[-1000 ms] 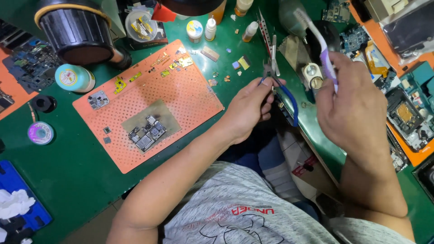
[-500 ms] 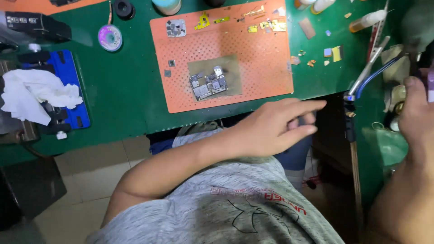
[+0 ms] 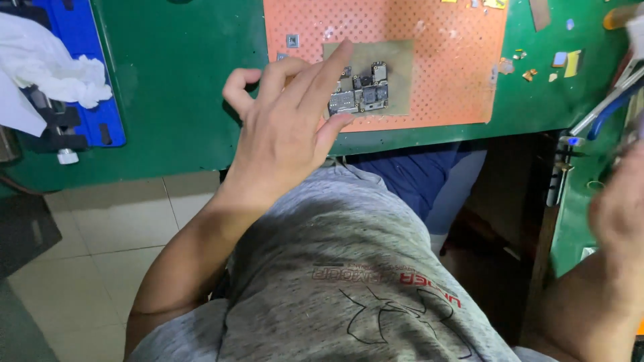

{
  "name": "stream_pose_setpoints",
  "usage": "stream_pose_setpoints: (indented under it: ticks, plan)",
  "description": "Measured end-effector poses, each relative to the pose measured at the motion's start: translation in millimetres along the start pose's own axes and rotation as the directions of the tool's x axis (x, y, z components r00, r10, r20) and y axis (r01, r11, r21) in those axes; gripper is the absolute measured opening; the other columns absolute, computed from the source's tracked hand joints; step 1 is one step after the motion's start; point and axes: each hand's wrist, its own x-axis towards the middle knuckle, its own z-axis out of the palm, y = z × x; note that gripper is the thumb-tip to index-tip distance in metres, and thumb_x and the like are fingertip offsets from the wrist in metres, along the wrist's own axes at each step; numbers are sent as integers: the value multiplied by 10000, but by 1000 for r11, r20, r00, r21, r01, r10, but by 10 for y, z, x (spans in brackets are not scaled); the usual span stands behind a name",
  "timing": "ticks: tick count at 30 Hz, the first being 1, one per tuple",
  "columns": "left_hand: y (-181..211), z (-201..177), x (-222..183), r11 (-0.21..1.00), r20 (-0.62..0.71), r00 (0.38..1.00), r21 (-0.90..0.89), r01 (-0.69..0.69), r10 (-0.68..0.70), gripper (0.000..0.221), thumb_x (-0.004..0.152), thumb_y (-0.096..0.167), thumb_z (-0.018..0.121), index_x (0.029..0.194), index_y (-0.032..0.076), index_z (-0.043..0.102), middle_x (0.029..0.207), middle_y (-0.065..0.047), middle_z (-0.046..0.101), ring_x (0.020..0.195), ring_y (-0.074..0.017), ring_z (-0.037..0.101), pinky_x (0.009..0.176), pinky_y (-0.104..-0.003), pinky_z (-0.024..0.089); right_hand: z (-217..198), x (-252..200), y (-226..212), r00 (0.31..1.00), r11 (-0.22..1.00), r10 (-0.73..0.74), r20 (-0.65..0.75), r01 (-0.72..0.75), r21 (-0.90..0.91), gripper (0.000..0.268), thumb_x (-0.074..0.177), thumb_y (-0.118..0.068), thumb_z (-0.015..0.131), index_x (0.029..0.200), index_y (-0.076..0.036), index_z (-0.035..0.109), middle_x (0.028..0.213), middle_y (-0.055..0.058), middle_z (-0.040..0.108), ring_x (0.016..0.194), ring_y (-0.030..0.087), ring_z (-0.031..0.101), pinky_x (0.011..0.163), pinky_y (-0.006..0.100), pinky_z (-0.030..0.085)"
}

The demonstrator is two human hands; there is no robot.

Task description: Removing metal shielding from a mobile phone motherboard using pliers and cleaning the components with a brush.

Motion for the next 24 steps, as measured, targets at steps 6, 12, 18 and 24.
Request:
stream_pose_setpoints:
  ticks: [6,12,18,24]
  plan:
    - [-50,116,-67,1000,-51,999,-24,3,-4,771,794,328,862,1319,121,336,902,88,565,974,-125,530,842,-356,190,-973,953,-1430,978,873,-174,118,98,478,413,895,11,553,1294,-90,516,977,105,604,805,233,582,589,302,422]
    - [-57,178,-106,995,-5,996,-49,90,-90,835,837,382,843,1370,181,233,924,162,591,988,-118,516,896,-379,199,-891,977,-1447,945,950,-206,253,131,284,484,884,-107,551,1347,-219,464,898,11,524,637,189,513,398,324,370]
    - [-23,174,-111,994,-26,996,-67,86,-88,795,860,343,795,1364,170,205,1177,170,633,1010,-99,492,906,-371,187,-897,956,-1454,971,919,-208,118,153,362,569,779,38,537,1316,-149,532,936,47,595,692,187,542,496,300,379]
    - [-3,173,-117,991,-13,992,-41,128,-129,770,854,324,778,1361,187,216,1159,196,646,995,-88,480,901,-365,182,-952,926,-1339,976,960,-176,131,140,244,431,911,-16,598,1321,-150,611,917,31,588,689,164,542,539,277,399]
